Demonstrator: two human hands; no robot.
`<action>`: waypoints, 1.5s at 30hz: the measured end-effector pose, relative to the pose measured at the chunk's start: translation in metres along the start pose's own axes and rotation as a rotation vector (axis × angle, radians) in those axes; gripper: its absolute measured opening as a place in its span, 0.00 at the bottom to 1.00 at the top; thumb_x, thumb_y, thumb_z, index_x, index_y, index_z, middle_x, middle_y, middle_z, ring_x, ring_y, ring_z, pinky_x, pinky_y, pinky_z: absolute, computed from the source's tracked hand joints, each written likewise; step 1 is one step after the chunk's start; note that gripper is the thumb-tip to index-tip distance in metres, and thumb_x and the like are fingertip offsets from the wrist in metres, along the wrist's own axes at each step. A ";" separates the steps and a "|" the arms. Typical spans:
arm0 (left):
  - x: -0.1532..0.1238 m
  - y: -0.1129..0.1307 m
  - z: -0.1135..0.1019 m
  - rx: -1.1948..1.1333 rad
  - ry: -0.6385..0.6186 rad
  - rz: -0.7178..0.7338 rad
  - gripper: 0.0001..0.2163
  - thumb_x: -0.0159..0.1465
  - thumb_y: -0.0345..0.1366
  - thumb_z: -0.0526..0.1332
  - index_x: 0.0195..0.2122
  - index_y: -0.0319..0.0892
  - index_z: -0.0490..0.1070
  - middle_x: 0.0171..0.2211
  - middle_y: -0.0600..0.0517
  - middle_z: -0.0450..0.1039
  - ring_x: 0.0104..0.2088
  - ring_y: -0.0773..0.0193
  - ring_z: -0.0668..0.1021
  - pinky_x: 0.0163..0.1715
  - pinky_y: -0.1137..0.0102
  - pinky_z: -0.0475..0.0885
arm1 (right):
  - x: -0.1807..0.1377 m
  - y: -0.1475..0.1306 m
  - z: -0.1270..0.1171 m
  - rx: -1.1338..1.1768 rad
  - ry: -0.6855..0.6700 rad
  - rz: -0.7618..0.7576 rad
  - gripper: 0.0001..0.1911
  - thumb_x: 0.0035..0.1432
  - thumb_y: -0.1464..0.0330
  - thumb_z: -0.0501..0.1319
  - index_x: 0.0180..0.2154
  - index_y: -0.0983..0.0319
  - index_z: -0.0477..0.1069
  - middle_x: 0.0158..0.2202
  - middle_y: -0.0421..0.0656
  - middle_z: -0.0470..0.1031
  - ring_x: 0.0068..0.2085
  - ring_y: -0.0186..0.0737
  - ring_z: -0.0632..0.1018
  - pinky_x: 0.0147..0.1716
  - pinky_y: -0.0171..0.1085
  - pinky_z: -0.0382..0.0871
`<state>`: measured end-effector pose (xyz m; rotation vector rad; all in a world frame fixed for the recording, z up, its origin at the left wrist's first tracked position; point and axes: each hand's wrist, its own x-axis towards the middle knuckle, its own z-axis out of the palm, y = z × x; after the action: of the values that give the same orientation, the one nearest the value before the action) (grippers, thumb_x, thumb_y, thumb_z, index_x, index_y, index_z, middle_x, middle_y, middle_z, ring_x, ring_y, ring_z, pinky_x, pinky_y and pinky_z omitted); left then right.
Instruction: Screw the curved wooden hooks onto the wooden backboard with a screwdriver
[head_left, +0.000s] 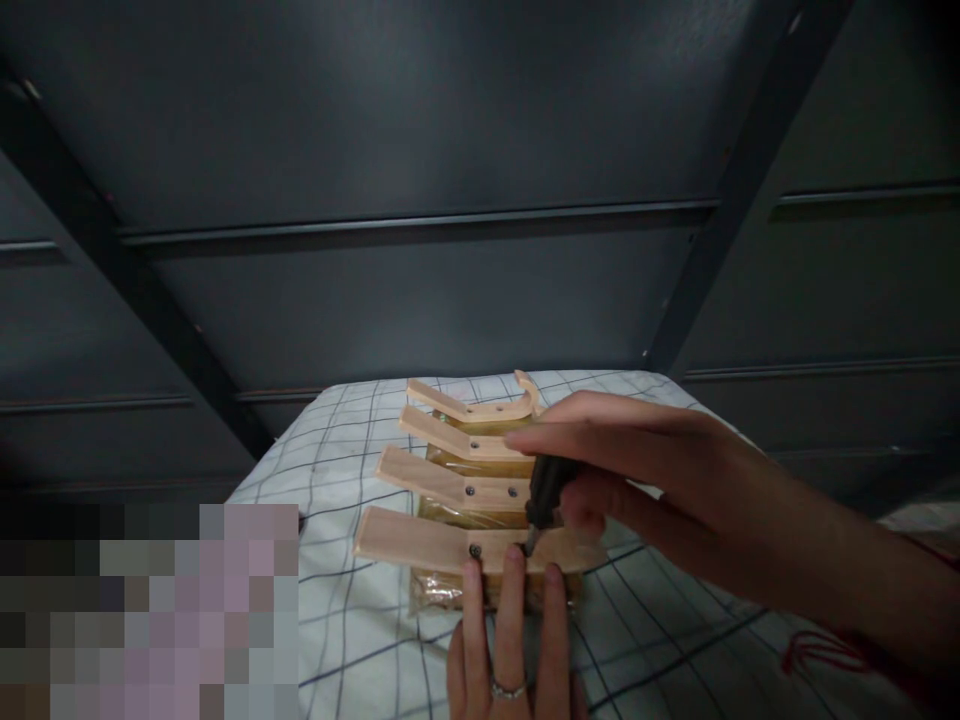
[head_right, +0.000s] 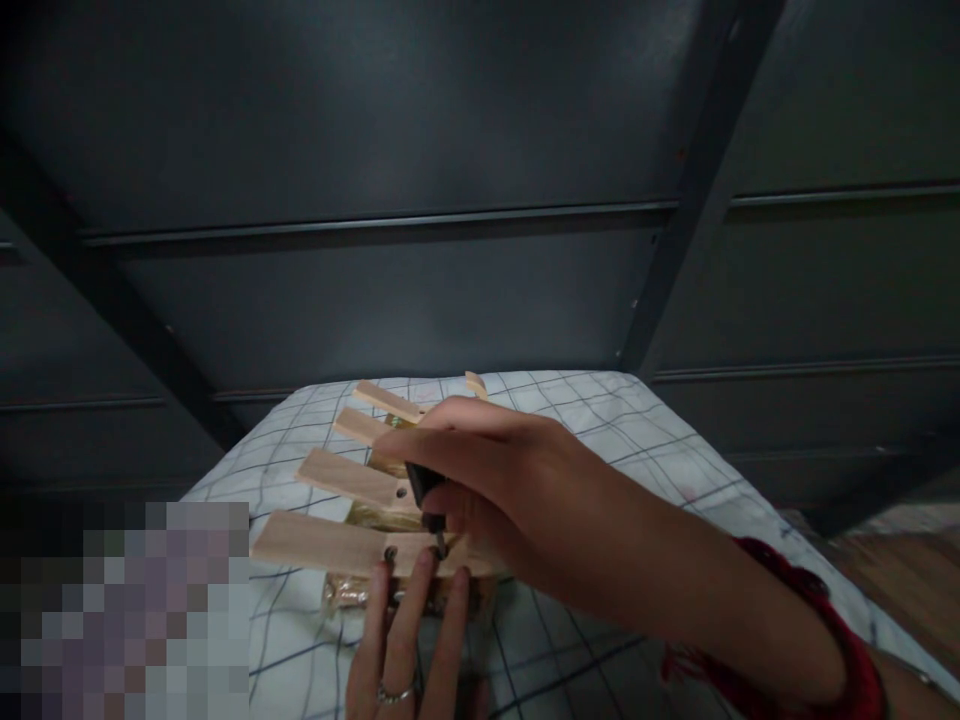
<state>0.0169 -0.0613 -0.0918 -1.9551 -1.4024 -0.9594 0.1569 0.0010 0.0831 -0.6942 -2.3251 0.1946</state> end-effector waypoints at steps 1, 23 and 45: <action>0.000 0.000 0.000 -0.004 0.006 0.004 0.33 0.58 0.35 0.53 0.65 0.45 0.45 0.69 0.52 0.37 0.65 0.48 0.51 0.42 0.65 0.68 | -0.001 0.001 -0.001 0.013 -0.012 0.003 0.14 0.58 0.79 0.55 0.42 0.60 0.72 0.34 0.37 0.77 0.32 0.28 0.76 0.32 0.27 0.67; -0.001 0.000 0.002 -0.012 0.003 0.000 0.34 0.57 0.34 0.54 0.65 0.45 0.45 0.68 0.52 0.37 0.65 0.47 0.50 0.43 0.65 0.69 | -0.002 0.005 -0.001 0.010 -0.030 0.069 0.05 0.55 0.73 0.62 0.36 0.62 0.72 0.28 0.37 0.75 0.26 0.30 0.74 0.26 0.28 0.67; -0.003 0.000 0.005 -0.005 0.047 -0.001 0.32 0.55 0.33 0.54 0.63 0.45 0.52 0.63 0.47 0.56 0.65 0.47 0.53 0.41 0.65 0.70 | -0.004 0.005 0.004 -0.003 -0.031 0.096 0.08 0.54 0.71 0.63 0.37 0.60 0.69 0.27 0.36 0.75 0.23 0.31 0.74 0.22 0.28 0.68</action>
<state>0.0173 -0.0591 -0.0974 -1.9237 -1.3756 -1.0041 0.1590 0.0034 0.0766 -0.8107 -2.3237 0.2475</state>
